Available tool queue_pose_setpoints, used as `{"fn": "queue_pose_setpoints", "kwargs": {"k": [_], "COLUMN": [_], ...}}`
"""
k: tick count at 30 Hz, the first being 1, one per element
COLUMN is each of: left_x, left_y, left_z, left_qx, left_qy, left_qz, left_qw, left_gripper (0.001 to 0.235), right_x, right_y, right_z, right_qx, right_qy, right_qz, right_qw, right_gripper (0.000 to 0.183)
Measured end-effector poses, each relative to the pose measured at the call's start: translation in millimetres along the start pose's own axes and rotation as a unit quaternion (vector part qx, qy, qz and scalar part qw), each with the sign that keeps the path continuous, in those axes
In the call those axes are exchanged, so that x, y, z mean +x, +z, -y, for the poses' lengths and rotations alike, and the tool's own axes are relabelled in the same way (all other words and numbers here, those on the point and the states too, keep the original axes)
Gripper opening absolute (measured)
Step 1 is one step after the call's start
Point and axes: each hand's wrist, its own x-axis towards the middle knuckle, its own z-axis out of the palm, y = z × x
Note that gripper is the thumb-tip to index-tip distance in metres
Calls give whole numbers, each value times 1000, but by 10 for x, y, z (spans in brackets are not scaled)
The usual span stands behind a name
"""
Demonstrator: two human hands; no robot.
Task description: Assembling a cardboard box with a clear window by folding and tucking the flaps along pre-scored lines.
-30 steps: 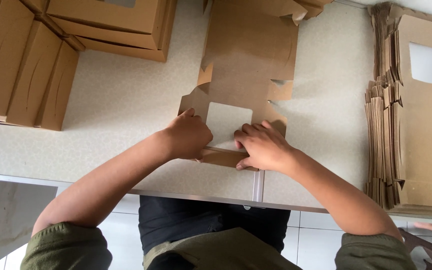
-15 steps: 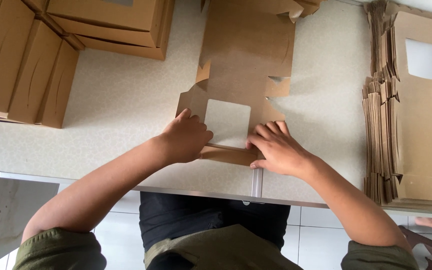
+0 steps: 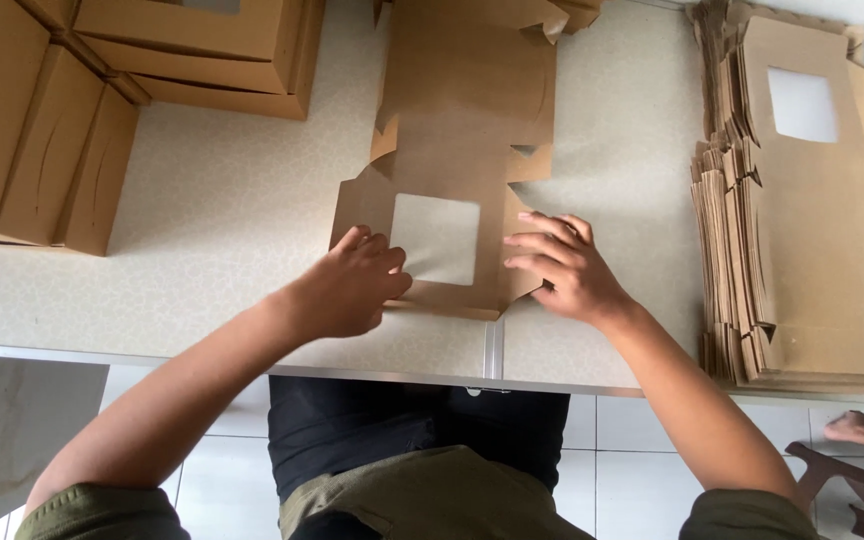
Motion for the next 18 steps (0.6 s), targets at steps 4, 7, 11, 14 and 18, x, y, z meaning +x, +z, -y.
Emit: {"fn": "queue_pose_setpoints", "kwargs": {"k": [4, 7, 11, 14, 18], "left_x": [38, 63, 86, 168, 360], "left_y": [-94, 174, 169, 150, 164], "left_z": [-268, -336, -300, -151, 135], "left_qx": [-14, -11, 15, 50, 125], "left_qy": [8, 25, -10, -40, -109], "left_qz": [-46, -67, -118, -179, -231], "left_qw": [999, 997, 993, 982, 959], "left_gripper": [30, 36, 27, 16, 9], "right_x": [-3, 25, 28, 225, 497], "right_y": [136, 167, 279, 190, 118], "right_z": [17, 158, 293, 424, 559], "right_qx": [26, 18, -5, -14, -30], "right_qy": [-47, -113, -154, -159, -138], "right_qz": [-27, -51, -68, -81, -103], "right_qw": [998, 992, 986, 984, 985], "right_gripper": [41, 22, 7, 10, 10]}}
